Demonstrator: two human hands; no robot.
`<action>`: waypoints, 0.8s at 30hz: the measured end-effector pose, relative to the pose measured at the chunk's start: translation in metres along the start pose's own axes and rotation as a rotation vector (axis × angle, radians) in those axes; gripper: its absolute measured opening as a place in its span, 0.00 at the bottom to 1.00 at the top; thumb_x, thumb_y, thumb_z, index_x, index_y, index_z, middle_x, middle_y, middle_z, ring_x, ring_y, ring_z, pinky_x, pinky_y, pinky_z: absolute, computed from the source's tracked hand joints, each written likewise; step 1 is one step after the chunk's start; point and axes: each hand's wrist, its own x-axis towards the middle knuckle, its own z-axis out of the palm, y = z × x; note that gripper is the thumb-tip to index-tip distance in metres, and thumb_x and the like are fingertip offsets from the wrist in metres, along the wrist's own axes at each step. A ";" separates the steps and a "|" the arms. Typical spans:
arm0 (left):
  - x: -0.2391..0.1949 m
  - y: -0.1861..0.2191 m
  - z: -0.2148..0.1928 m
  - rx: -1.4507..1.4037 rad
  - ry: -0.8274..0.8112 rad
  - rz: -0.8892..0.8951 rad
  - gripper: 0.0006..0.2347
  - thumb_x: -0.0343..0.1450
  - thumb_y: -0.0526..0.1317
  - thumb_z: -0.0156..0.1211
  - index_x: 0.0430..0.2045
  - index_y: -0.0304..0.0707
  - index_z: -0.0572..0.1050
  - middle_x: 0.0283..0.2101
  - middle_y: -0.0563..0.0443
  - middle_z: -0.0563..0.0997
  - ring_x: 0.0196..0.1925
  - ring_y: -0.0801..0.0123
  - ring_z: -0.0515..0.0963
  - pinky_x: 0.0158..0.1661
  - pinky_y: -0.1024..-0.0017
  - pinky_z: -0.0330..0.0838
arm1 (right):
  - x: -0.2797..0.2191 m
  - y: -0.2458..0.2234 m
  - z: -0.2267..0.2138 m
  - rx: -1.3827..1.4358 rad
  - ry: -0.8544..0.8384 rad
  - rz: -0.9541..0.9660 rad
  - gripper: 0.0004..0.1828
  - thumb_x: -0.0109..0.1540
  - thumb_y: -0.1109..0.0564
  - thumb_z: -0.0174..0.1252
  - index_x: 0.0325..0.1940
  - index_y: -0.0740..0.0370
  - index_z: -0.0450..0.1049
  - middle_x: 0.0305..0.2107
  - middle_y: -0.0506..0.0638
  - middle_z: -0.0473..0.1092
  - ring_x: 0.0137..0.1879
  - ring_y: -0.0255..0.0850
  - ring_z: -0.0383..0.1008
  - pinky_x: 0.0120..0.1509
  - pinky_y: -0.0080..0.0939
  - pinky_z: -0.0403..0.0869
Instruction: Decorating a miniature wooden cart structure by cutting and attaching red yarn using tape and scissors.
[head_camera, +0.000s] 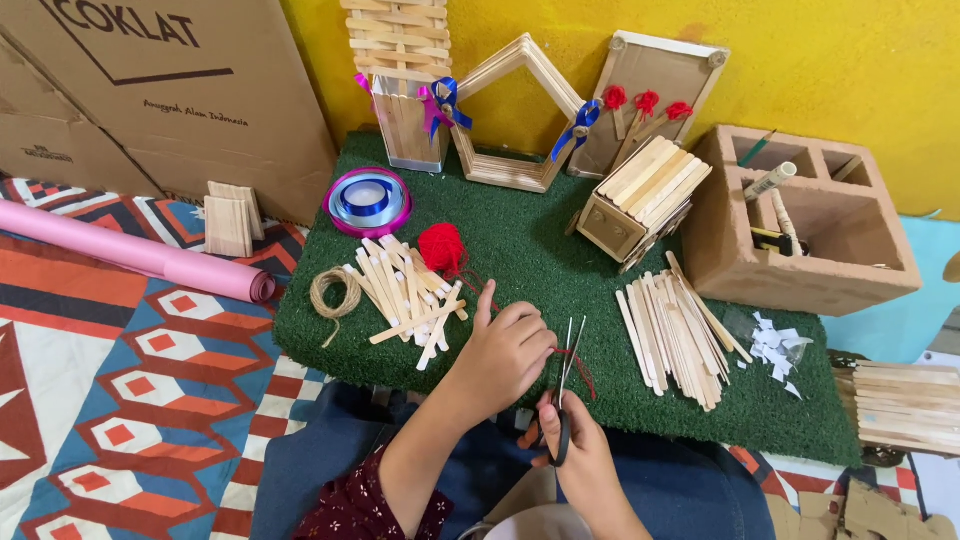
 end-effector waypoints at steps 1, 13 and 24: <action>0.000 0.000 0.000 0.016 -0.004 0.002 0.05 0.68 0.36 0.63 0.34 0.40 0.76 0.39 0.54 0.76 0.53 0.62 0.74 0.68 0.31 0.43 | 0.000 0.000 0.001 0.008 -0.005 -0.014 0.18 0.66 0.48 0.54 0.48 0.66 0.74 0.24 0.58 0.74 0.32 0.45 0.79 0.29 0.38 0.72; -0.001 -0.005 0.001 0.017 0.010 -0.023 0.05 0.68 0.35 0.63 0.35 0.41 0.77 0.40 0.55 0.78 0.54 0.60 0.74 0.67 0.29 0.43 | -0.001 0.004 0.003 -0.030 0.035 -0.057 0.14 0.65 0.52 0.58 0.44 0.68 0.74 0.16 0.56 0.71 0.22 0.42 0.73 0.26 0.38 0.71; -0.007 -0.023 -0.002 0.159 -0.026 -0.241 0.11 0.69 0.36 0.52 0.42 0.36 0.77 0.46 0.48 0.76 0.64 0.52 0.69 0.70 0.33 0.40 | -0.015 -0.030 -0.006 0.089 -0.458 0.009 0.35 0.60 0.30 0.47 0.51 0.65 0.70 0.30 0.59 0.75 0.39 0.46 0.80 0.42 0.39 0.69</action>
